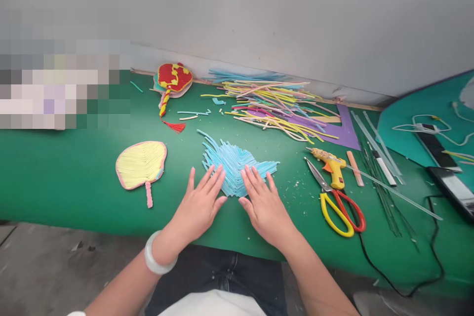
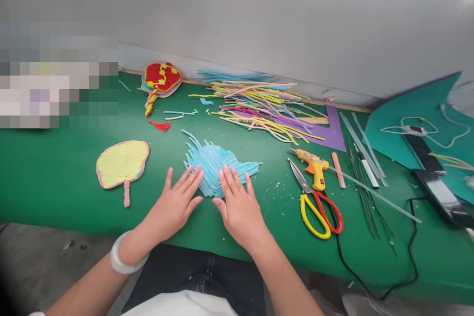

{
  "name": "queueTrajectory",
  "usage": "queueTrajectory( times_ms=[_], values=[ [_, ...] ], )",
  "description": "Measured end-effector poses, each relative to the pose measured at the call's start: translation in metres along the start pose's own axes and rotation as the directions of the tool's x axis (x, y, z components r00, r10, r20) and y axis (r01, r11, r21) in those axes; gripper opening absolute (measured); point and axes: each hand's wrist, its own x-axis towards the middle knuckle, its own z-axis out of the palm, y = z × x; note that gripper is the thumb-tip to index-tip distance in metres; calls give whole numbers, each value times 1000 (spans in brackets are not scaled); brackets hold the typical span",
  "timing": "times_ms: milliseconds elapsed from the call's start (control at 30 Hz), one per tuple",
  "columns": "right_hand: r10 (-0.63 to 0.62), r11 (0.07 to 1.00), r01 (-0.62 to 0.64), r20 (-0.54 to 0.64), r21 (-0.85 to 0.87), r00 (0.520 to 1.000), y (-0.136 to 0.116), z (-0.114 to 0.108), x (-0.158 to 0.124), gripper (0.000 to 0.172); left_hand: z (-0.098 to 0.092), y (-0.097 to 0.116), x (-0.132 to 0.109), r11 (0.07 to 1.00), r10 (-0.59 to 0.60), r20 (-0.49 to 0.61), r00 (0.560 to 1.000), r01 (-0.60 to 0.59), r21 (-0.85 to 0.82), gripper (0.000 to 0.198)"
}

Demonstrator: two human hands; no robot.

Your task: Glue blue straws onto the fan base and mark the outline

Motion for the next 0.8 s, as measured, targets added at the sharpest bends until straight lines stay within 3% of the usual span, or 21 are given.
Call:
queueTrajectory(
  times_ms=[100, 267, 567, 800],
  values=[
    [-21, 999, 21, 13, -50, 1000, -7, 18, -11, 66, 10, 10, -13, 997, 49, 27, 998, -50, 55, 57],
    [-10, 997, 11, 26, -71, 1000, -7, 35, -12, 68, 20, 10, -15, 994, 85, 21, 996, -86, 71, 59],
    [-20, 997, 18, -27, -73, 999, -11, 27, -13, 65, 13, 19, -8, 998, 65, -31, 997, -65, 4, 69],
    [-13, 998, 15, 38, -61, 999, -13, 35, -12, 61, 19, 19, 0, 994, 86, 40, 995, -83, -73, 70]
  ],
)
